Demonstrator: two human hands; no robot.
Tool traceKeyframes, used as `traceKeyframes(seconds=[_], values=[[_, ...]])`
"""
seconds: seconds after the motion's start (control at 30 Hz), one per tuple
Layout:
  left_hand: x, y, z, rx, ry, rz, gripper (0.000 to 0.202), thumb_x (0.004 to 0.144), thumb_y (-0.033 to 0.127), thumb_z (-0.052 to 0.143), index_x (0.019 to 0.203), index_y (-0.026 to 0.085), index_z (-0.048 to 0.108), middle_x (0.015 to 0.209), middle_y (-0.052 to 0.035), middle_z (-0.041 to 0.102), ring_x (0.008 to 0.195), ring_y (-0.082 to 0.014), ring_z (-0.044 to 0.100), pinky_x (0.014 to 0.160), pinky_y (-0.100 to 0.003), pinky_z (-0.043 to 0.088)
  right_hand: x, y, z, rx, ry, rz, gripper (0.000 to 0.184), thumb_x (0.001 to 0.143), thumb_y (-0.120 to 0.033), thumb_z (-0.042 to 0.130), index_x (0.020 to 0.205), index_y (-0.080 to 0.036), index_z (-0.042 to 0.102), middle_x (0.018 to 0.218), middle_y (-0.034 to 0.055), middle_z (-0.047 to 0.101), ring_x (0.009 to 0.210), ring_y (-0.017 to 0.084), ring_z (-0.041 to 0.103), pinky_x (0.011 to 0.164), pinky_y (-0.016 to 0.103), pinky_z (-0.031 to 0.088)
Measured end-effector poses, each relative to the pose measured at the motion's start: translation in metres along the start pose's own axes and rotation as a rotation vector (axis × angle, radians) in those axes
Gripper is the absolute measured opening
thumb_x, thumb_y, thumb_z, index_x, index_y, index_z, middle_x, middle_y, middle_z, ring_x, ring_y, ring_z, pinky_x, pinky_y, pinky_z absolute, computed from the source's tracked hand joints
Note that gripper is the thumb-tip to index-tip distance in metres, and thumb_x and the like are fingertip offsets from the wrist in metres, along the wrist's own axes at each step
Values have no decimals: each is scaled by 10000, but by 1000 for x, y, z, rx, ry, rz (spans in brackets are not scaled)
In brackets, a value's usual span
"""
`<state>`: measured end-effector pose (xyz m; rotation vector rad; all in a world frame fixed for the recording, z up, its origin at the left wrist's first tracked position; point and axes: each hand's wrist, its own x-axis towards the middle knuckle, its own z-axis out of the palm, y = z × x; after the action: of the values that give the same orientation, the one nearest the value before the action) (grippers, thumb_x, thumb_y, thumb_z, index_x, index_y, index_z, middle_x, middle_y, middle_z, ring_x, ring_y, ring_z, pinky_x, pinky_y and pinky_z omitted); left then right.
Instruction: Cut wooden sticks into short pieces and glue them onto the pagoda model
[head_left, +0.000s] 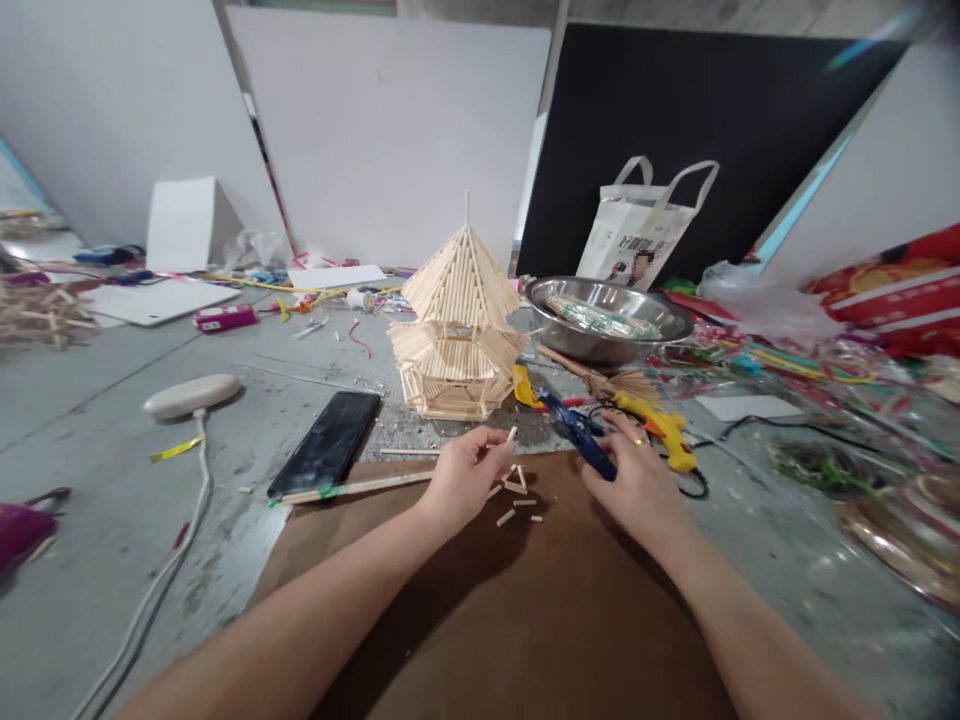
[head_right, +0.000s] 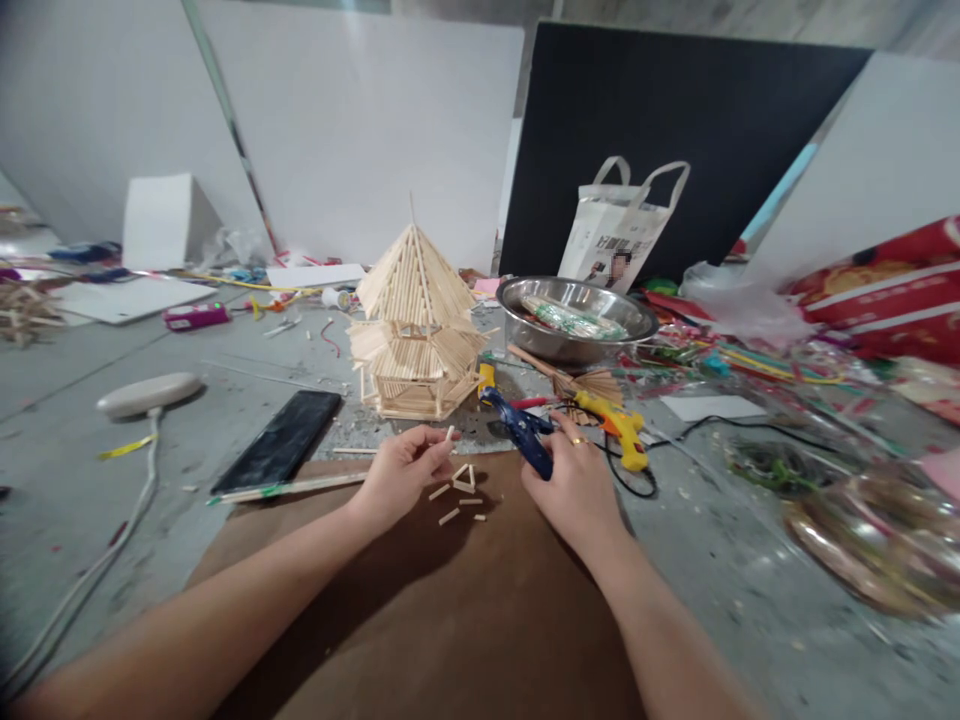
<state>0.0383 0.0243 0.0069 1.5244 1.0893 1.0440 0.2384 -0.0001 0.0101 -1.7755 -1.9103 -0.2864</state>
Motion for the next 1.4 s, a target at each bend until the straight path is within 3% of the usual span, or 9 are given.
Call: traceKeyframes(seconds=[0.13,0.33,0.47,0.63,0.77,0.9,1.17,1.3,1.4], values=[[-2,1,0,38,-46,208,146,766,252,466,683,152,531,988,-86,594,1079,-171,456,862,-299,379,-3,-7,-10,241,77,47,154,692,-265,478,804,-181,542,1046,120,565,974,248,519,813,367,398],[-5,3,-1,70,-187,245,117,772,243,473,733,154,538,1263,-99,406,1130,-179,412,931,-341,330,-15,-22,-14,626,-8,145,161,717,-294,490,787,-221,616,779,42,667,778,226,596,736,341,444],[-5,4,-1,23,-281,204,138,789,243,447,726,151,528,1157,-100,503,1093,-171,448,895,-320,365,-15,-31,-13,834,-34,272,120,687,-287,527,754,-219,601,785,37,666,769,222,600,730,343,458],[-1,3,-6,118,-281,229,113,773,222,470,720,151,540,1071,-91,542,1057,-173,458,884,-322,363,-14,-30,-10,1084,-161,373,119,689,-299,529,744,-194,546,815,60,655,759,220,610,760,369,457],[3,2,-10,219,-297,317,119,747,237,501,680,146,540,907,-61,557,889,-143,504,836,-297,378,-16,-25,-4,1053,-127,475,134,656,-319,548,665,-206,477,696,20,636,693,213,605,678,354,471],[0,8,-9,152,-326,305,136,759,239,476,670,140,506,822,-38,516,774,-110,489,756,-252,396,-13,-25,-3,1174,-141,551,155,638,-299,540,759,-210,499,730,23,637,728,221,601,701,368,459],[-11,12,2,66,-349,264,166,767,280,475,685,142,516,752,-18,505,729,-101,480,732,-239,396,-13,-33,-13,1390,-297,300,453,688,-296,267,1065,-213,504,886,80,625,928,237,547,760,449,419],[-12,7,6,34,-403,236,152,741,268,511,670,140,553,778,-27,552,745,-109,509,719,-231,403,-10,-30,-14,1345,-319,305,405,677,-256,305,1015,-213,524,887,68,608,883,228,558,768,433,424],[-9,4,4,79,-284,179,175,745,290,494,702,140,573,753,-25,581,704,-111,525,669,-224,406,-7,-23,-15,1102,-221,331,245,671,-252,406,866,-210,547,835,58,593,845,225,553,784,404,420]])
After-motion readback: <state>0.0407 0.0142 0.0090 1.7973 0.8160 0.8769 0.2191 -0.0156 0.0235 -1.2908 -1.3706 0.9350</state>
